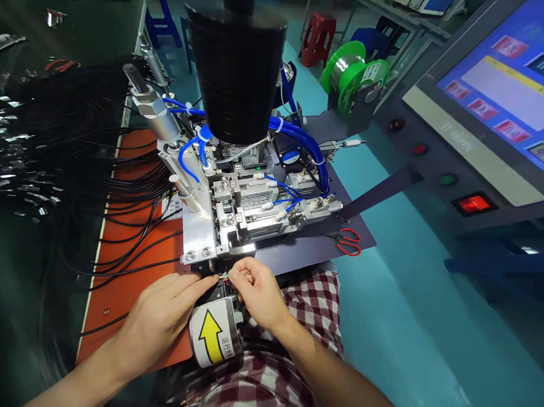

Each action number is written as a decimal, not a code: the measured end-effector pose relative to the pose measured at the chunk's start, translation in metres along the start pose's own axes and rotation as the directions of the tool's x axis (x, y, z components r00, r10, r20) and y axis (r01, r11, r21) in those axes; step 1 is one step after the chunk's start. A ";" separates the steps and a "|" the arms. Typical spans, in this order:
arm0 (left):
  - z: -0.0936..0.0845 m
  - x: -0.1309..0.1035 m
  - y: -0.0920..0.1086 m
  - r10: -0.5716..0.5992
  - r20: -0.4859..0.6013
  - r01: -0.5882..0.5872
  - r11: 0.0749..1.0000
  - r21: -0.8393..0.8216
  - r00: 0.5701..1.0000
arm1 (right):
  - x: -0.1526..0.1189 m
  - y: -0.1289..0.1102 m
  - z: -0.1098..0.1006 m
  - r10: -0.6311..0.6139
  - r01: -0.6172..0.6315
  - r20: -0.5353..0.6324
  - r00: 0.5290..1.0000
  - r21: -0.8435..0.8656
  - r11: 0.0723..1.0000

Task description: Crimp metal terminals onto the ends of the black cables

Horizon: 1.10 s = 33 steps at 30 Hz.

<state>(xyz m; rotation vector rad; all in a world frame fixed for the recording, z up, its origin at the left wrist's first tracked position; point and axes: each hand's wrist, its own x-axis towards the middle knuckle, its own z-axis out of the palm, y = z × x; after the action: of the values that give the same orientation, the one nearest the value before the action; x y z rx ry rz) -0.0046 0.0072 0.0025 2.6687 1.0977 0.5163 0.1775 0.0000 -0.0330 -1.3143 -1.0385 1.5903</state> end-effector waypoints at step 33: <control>-0.001 0.000 -0.004 0.093 0.021 -0.094 0.990 0.104 0.995 | 0.000 -0.006 -0.005 0.052 -0.048 0.035 0.998 -0.090 0.995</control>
<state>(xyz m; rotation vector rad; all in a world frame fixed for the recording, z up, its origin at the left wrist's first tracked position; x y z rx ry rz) -0.0070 0.0102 0.0022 2.8212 1.0263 0.4651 0.1827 0.0025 -0.0279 -1.3845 -1.1189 1.6276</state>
